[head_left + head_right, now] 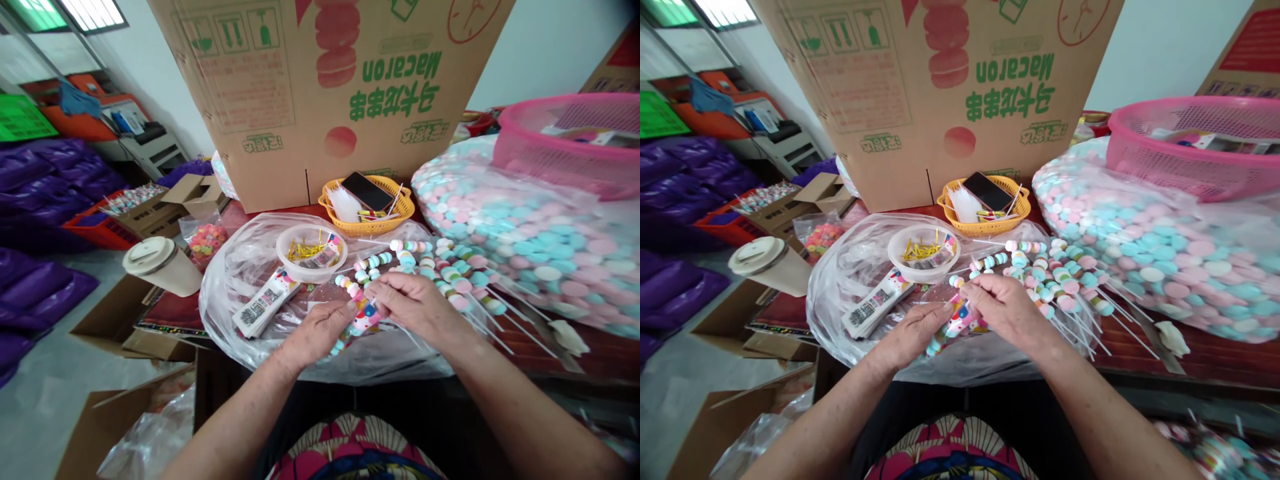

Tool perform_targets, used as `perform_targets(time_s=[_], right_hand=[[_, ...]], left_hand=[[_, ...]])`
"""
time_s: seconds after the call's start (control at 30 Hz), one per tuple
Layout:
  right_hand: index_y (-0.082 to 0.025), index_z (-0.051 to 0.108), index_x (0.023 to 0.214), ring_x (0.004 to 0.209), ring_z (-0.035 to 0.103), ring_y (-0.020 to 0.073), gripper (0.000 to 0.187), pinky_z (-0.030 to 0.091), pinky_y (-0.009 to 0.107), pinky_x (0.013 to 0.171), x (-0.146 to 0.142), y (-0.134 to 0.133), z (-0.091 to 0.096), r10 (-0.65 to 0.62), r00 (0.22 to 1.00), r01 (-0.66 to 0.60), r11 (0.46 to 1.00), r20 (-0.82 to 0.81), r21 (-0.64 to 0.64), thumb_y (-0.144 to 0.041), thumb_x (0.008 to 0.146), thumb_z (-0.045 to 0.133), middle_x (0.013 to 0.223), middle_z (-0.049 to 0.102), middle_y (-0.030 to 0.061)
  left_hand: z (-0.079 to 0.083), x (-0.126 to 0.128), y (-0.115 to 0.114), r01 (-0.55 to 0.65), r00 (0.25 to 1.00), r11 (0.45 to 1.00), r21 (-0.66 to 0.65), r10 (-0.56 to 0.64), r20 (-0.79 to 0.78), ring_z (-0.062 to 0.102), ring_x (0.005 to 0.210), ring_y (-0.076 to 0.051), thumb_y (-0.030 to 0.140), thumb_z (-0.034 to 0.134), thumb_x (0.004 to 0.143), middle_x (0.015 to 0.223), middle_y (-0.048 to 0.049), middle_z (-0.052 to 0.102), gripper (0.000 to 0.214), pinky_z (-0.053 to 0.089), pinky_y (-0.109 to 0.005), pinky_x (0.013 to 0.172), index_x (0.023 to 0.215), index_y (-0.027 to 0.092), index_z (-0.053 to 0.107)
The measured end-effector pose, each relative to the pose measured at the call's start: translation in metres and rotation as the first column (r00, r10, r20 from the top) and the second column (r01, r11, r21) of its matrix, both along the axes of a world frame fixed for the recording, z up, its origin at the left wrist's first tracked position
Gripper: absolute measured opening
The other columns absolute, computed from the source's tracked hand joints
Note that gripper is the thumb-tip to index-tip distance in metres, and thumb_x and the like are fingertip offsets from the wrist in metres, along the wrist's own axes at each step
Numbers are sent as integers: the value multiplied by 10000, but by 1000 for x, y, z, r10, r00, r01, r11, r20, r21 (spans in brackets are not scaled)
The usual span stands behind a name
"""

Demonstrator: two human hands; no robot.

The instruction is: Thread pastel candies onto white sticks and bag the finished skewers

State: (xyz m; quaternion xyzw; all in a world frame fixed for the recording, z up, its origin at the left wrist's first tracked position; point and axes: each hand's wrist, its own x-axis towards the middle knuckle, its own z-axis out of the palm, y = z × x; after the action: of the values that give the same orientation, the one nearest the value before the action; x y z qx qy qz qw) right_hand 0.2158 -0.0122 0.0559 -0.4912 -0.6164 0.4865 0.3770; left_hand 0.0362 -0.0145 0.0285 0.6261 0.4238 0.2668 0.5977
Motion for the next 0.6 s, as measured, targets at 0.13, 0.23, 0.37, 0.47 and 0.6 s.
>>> perform_targets(time_s=[0.13,0.23,0.37,0.47,0.6], right_hand=[[-179,527,592,460,393,75,395,323,212,444,-5,-1,-13,25,1000,-25,1000,5,-8,-491,832,539,492,458,-42],[-199,595,877,419,339,57,337,295,209,402,-3,-5,-25,-77,972,61,995,-222,-81,-520,858,494,620,528,-43],[-218,581,986,518,448,82,279,382,215,468,-1,-15,-32,-78,979,79,997,-188,-2,-441,818,591,738,570,-22],[-189,600,801,629,505,116,203,430,237,567,0,-17,-29,27,999,-25,998,-33,63,-391,797,623,713,562,-8],[-189,622,767,608,485,108,192,405,233,546,8,-13,-21,56,998,-59,992,26,108,-378,793,629,709,557,-10]], left_hand=[[-13,4,-3,-131,989,989,64,135,-56,463,648,-132,484,450,880,651,-14,525,443,393,-273,656,627,139,564],[-17,6,-5,-185,981,977,-105,189,34,506,605,-129,551,452,861,680,-23,564,453,410,-258,588,748,137,597],[-14,5,-4,-157,974,964,-212,187,129,551,616,-135,595,471,835,760,-47,609,487,444,-259,578,862,131,619],[-12,2,-3,-119,987,990,-81,126,97,551,738,-157,576,479,841,837,-58,625,477,464,-282,683,849,130,649],[-11,0,-3,-115,993,993,-17,115,39,539,774,-172,558,432,873,797,-54,618,475,458,-295,726,832,138,650]])
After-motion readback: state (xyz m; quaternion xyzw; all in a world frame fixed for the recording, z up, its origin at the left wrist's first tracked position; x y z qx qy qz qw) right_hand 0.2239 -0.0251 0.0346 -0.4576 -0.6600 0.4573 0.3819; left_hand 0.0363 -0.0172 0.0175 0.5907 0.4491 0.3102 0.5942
